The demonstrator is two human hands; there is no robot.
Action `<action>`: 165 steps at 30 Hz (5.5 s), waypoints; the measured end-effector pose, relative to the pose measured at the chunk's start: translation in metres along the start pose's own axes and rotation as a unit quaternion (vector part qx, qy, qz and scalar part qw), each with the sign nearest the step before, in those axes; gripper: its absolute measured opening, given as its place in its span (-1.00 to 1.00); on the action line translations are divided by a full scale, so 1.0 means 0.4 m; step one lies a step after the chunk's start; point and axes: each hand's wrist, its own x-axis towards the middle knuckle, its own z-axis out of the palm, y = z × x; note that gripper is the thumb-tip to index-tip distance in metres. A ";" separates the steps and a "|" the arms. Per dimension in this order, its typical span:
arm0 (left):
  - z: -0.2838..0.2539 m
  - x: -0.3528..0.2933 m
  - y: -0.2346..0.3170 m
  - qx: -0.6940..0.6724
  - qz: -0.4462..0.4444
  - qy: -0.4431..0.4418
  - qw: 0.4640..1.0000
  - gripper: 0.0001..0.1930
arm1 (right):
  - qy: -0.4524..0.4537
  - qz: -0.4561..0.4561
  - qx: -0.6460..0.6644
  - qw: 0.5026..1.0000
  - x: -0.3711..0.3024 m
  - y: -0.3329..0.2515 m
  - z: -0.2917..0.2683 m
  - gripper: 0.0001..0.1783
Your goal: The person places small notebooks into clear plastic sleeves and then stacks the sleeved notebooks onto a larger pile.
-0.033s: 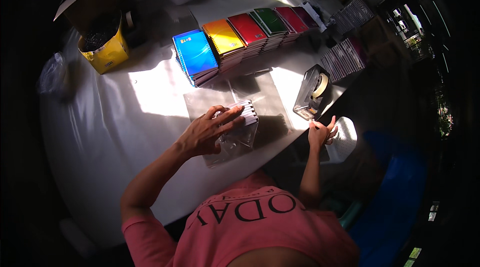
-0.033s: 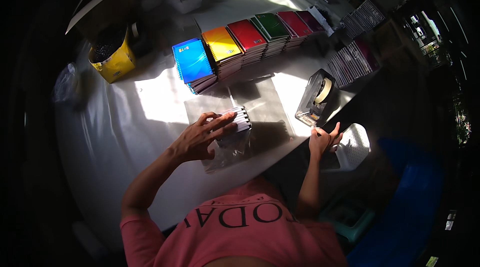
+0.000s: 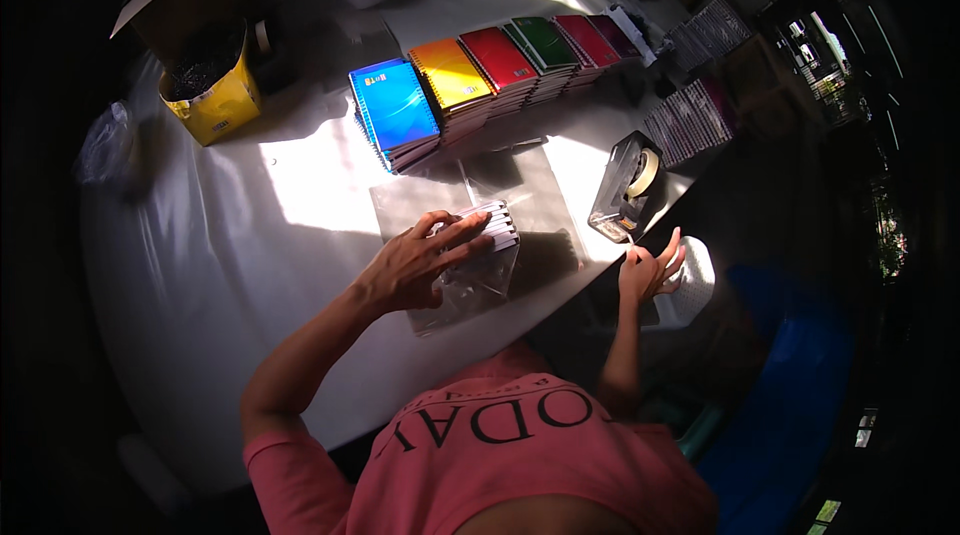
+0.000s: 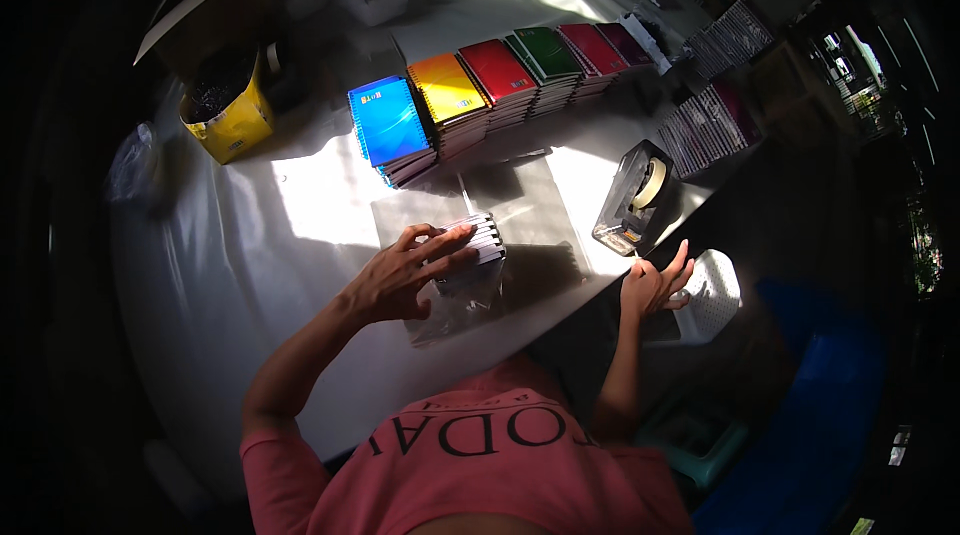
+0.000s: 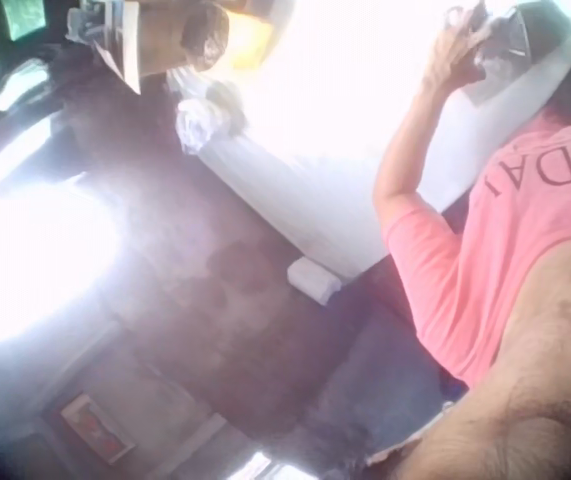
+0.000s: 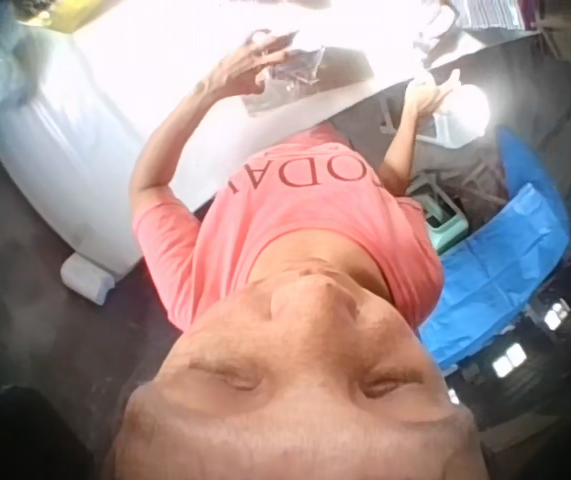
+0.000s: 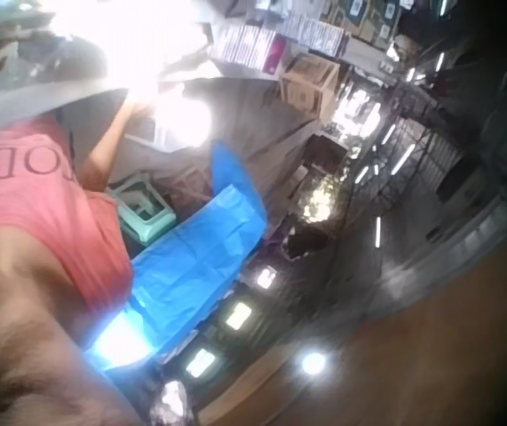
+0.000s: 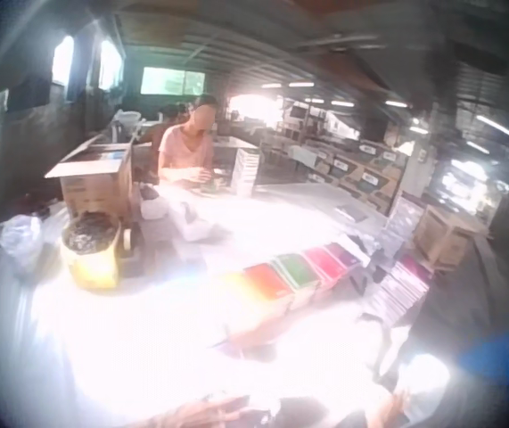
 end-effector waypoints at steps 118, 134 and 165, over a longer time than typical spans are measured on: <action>0.177 0.026 0.078 -0.059 -0.087 0.418 0.902 -0.29 | -0.501 -0.007 0.614 0.610 -0.194 -0.324 -0.234 -0.59; 0.029 0.067 0.146 0.031 -0.192 0.178 0.964 -0.38 | -0.272 -0.213 0.495 0.797 -0.302 -0.237 0.016 -0.59; 0.025 -0.023 0.120 -0.015 -0.034 0.327 0.944 -0.76 | -0.270 -0.590 0.424 0.633 -0.036 -0.311 -0.229 -0.78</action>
